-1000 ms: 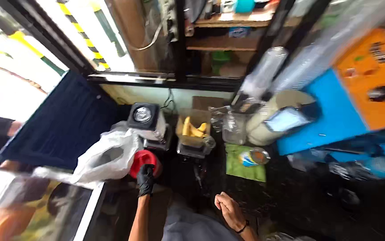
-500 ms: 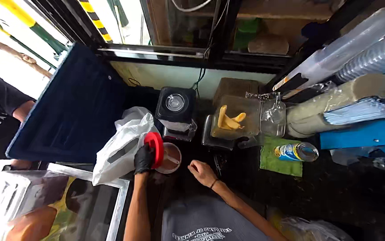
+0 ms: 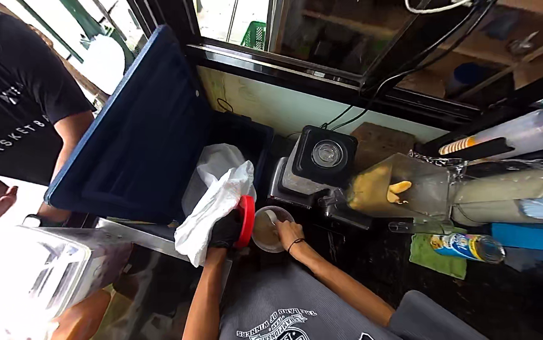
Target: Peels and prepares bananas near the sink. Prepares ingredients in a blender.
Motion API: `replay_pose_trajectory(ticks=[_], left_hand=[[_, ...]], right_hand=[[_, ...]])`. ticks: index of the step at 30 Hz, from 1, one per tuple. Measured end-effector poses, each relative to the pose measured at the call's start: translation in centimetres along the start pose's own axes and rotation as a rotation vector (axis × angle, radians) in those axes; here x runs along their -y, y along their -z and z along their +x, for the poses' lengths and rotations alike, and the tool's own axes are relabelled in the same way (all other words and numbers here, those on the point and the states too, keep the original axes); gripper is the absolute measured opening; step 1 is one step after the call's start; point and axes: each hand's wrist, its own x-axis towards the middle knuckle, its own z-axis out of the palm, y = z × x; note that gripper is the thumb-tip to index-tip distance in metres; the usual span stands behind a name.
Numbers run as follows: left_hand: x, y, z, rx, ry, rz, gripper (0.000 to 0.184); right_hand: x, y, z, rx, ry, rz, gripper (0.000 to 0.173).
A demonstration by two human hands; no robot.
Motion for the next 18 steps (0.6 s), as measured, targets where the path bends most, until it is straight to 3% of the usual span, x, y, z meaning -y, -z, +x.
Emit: replay_pose_trajectory(ticks=[2, 7, 13, 18], left_hand=[[1.4, -2.4, 2.0, -0.181, -0.155, 0.065, 0.036], [1.4, -2.5, 0.7, -0.203, -0.188, 0.148, 0.04], [4.1, -3.9, -2.7, -0.205, -0.07, -0.094, 0.029], [1.5, -2.6, 1.4, -0.266, -0.162, 0.109, 0.038]], right_hand=[[0.1, 0.1, -1.3, 0.019, -0.036, -0.072, 0.031], [2.4, -2.5, 0.7, 0.146, -0.106, -0.16, 0.029], [3.7, -3.9, 4.6, 0.303, 0.068, -0.006, 0.035], [-0.5, -3.2, 6.8, 0.249, 0.242, 0.154, 0.034]])
